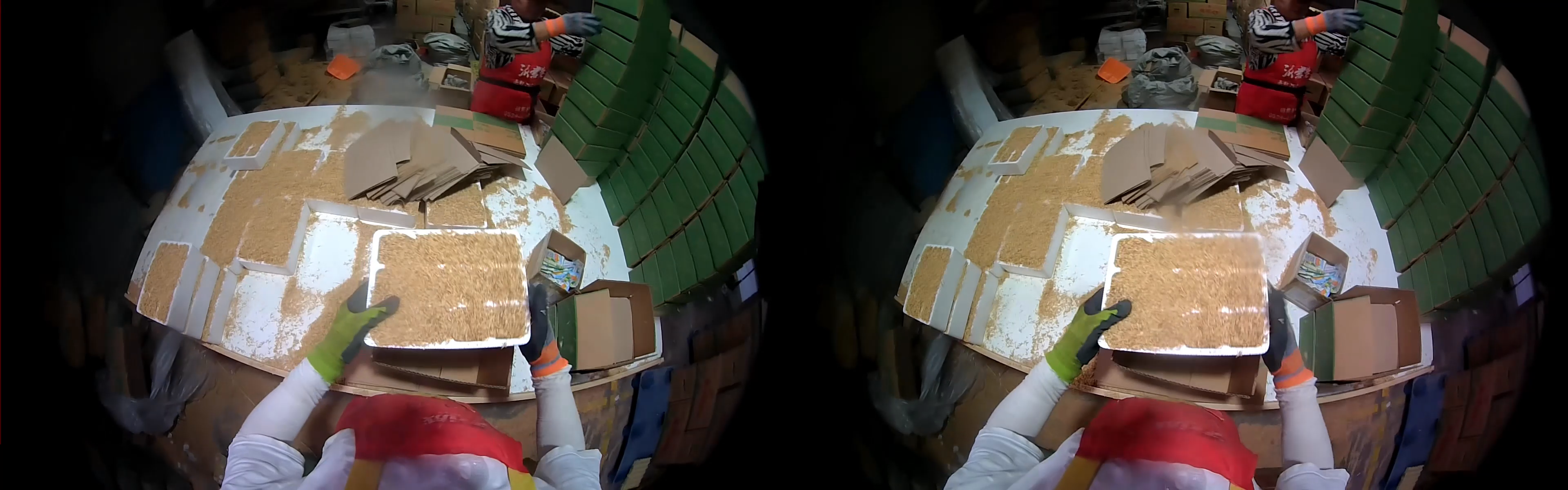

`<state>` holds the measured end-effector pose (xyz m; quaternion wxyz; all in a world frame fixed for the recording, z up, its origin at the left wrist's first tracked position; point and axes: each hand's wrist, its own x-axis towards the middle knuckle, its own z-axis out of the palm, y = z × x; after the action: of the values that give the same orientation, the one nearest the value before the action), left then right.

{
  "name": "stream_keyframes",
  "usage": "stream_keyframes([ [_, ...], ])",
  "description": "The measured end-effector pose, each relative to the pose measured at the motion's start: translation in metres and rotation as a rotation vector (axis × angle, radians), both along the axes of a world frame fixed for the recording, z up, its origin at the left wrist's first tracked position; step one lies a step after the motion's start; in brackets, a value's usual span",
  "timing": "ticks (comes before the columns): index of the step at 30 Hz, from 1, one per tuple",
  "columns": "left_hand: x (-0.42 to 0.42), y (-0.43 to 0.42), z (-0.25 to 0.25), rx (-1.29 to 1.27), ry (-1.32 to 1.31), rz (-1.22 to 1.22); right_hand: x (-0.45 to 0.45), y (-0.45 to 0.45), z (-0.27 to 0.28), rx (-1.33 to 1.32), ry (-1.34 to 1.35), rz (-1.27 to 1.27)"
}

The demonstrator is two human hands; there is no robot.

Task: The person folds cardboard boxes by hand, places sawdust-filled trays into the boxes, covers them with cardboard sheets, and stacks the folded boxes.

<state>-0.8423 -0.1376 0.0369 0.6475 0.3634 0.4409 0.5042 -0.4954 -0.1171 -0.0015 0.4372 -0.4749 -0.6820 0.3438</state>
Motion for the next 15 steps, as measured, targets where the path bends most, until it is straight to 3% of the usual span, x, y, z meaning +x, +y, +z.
stream_keyframes([
  [2, 0.0, -0.001, -0.02, -0.063, 0.101, -0.007, -0.01, -0.032, 0.024, -0.222, 0.176, -0.011],
  [3, 0.001, 0.0, -0.014, 0.148, 0.402, 0.01, -0.025, -0.046, 0.045, -0.377, 0.351, -0.104],
  [5, 0.001, -0.004, -0.004, 0.505, 0.865, 0.048, -0.005, -0.062, 0.037, 0.037, -0.14, -0.007],
  [7, -0.003, -0.005, -0.014, 0.751, 1.065, 0.134, 0.0, -0.069, 0.036, 0.187, -0.314, 0.03],
  [8, -0.004, -0.002, -0.02, 0.853, 1.097, 0.181, -0.011, -0.074, 0.04, -0.042, -0.021, -0.039],
  [10, -0.003, 0.0, -0.016, 0.858, 1.301, 0.212, -0.02, -0.077, 0.047, -0.252, 0.225, -0.107],
  [12, 0.002, -0.002, 0.001, 0.847, 1.592, 0.322, -0.021, -0.077, 0.045, -0.266, 0.181, -0.109],
  [13, 0.003, 0.002, -0.035, 0.777, 1.507, 0.315, -0.022, -0.077, 0.043, -0.298, 0.183, -0.113],
  [15, 0.007, -0.003, -0.059, 0.258, 0.937, 0.091, -0.029, -0.073, 0.039, -0.43, 0.233, -0.142],
])
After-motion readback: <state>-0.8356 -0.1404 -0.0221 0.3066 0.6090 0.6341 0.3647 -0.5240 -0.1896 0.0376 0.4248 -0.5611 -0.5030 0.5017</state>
